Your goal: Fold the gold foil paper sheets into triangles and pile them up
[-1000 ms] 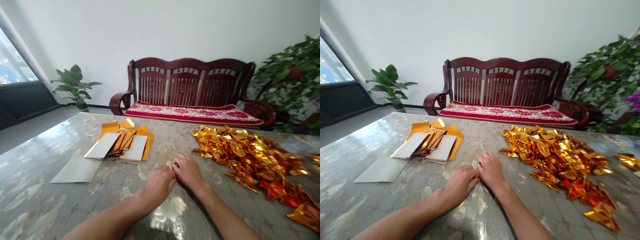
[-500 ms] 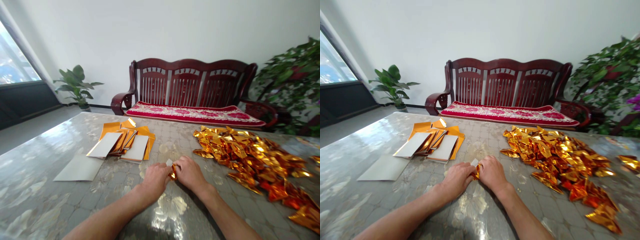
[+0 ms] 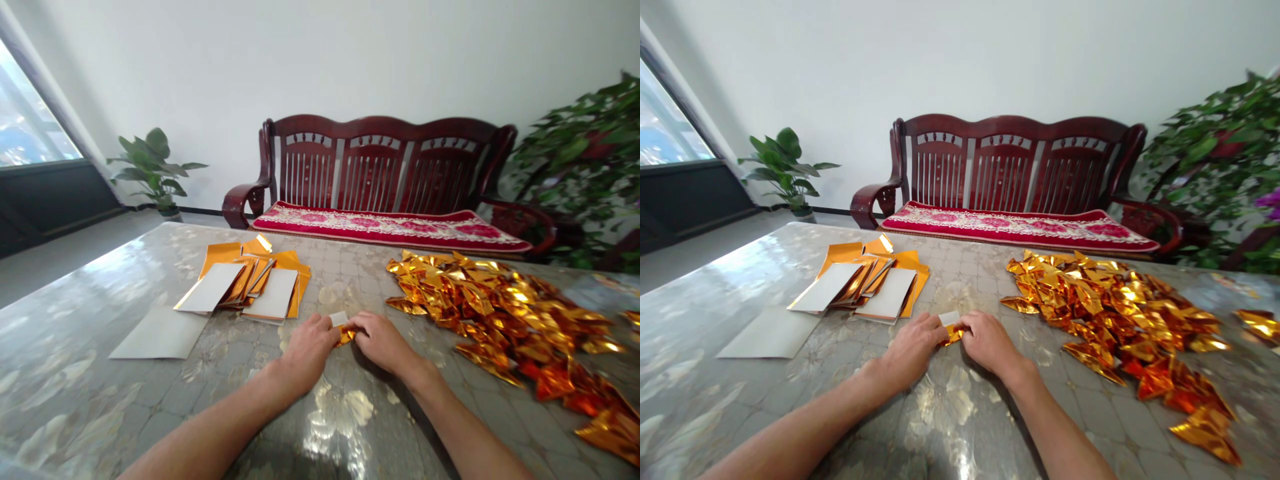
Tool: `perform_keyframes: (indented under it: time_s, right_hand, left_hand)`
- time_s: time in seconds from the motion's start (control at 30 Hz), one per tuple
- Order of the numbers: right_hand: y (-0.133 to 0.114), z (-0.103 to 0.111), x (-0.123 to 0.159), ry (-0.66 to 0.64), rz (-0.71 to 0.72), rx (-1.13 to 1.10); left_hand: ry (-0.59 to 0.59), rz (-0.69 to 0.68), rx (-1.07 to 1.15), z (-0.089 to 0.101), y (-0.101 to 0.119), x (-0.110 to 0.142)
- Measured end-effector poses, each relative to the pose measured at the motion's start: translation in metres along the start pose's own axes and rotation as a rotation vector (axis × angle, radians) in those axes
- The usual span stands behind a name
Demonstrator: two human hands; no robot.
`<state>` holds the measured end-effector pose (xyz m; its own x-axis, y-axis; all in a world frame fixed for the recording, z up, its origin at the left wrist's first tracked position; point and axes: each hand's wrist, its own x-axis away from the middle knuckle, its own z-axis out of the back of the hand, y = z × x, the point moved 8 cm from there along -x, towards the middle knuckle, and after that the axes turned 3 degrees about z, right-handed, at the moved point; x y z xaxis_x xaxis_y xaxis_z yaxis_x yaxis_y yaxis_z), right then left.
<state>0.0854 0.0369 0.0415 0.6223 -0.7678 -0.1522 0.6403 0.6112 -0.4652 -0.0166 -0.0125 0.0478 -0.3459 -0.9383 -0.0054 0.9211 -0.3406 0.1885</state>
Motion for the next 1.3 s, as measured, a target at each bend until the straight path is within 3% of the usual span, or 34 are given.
perform_keyframes:
  time_s: [0.17,0.4,0.77,1.03,1.3]
  right_hand:
    - [0.005,0.002,-0.002,-0.003,0.114,-0.017]
    - [0.008,0.003,-0.006,0.013,0.163,-0.009]
    - [0.02,0.001,-0.013,0.057,0.087,-0.088]
    - [0.027,-0.002,-0.015,0.053,0.033,-0.13]
    - [0.025,-0.003,-0.015,0.041,-0.022,-0.025]
  left_hand:
    - [0.037,-0.027,0.023,-0.001,-0.007,0.0]
    - [0.045,-0.052,0.123,0.002,-0.023,-0.005]
    - [0.162,0.109,-0.039,-0.001,-0.014,-0.003]
    - [0.192,0.134,-0.085,-0.005,-0.01,-0.003]
    - [0.244,0.182,-0.075,-0.002,-0.014,-0.004]
